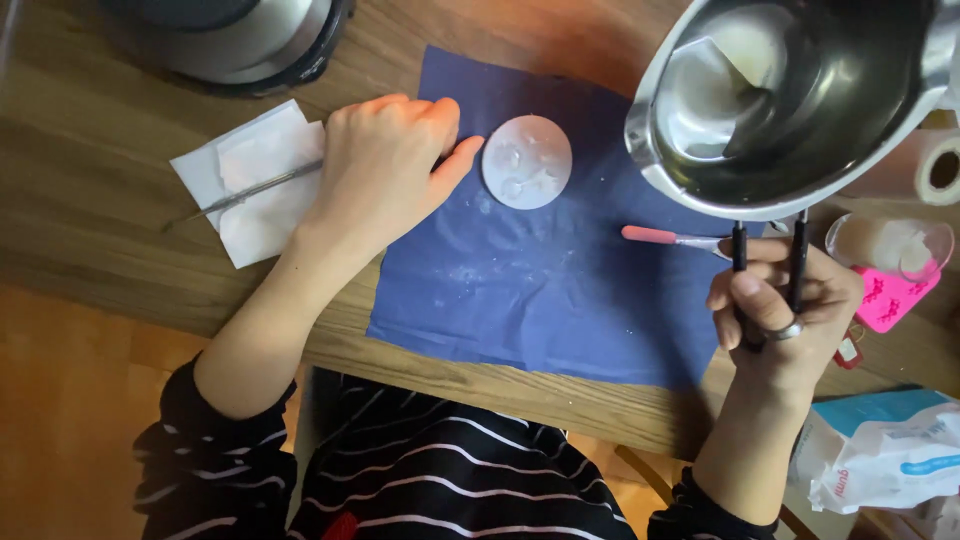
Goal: Preparing a mold with pigment and then pouring and stirring melted wax into it.
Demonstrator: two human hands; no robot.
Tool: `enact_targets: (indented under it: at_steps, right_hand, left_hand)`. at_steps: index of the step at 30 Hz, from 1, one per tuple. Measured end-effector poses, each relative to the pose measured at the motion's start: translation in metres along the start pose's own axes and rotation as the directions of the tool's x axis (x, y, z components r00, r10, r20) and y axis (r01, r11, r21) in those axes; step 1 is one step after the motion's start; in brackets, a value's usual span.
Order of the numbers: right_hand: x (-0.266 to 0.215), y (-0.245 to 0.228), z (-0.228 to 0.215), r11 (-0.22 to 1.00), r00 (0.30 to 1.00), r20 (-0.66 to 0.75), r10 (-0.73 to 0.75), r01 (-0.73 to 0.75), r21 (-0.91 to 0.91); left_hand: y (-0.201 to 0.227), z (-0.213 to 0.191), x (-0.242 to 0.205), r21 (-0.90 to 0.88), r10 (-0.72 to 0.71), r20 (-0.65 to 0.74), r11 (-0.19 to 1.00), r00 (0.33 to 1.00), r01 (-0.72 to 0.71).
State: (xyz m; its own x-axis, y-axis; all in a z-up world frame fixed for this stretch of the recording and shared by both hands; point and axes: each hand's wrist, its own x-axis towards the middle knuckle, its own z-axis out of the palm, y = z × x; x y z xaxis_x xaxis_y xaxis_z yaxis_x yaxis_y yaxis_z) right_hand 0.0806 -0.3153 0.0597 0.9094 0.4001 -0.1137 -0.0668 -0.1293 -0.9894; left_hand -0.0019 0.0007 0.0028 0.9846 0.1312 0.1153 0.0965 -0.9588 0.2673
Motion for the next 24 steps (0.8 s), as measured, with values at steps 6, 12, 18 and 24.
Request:
enact_targets:
  at_steps: [6, 12, 18, 24]
  right_hand:
    - [0.002, -0.003, -0.008, 0.998, 0.998, -0.015, 0.055, -0.054, 0.03]
    - [-0.001, -0.001, -0.018, 0.983, 0.997, -0.02, 0.071, -0.067, 0.169]
    - [-0.006, -0.005, -0.027, 0.976, 0.997, -0.012, 0.071, -0.067, 0.208]
    - [-0.016, -0.014, -0.012, 0.94, 0.984, -0.13, 0.123, -0.074, 0.332]
  left_hand:
    - [0.002, -0.003, 0.001, -0.033, -0.036, 0.028, 0.999, 0.999, 0.037]
    - [0.006, -0.013, 0.004, -0.044, -0.039, 0.077, 0.998, 0.996, 0.043]
    - [0.01, -0.019, 0.006, -0.098, -0.068, 0.084, 0.992, 0.994, 0.077]
    - [0.029, -0.015, 0.009, -0.123, 0.257, -0.278, 0.946, 0.925, -0.3]
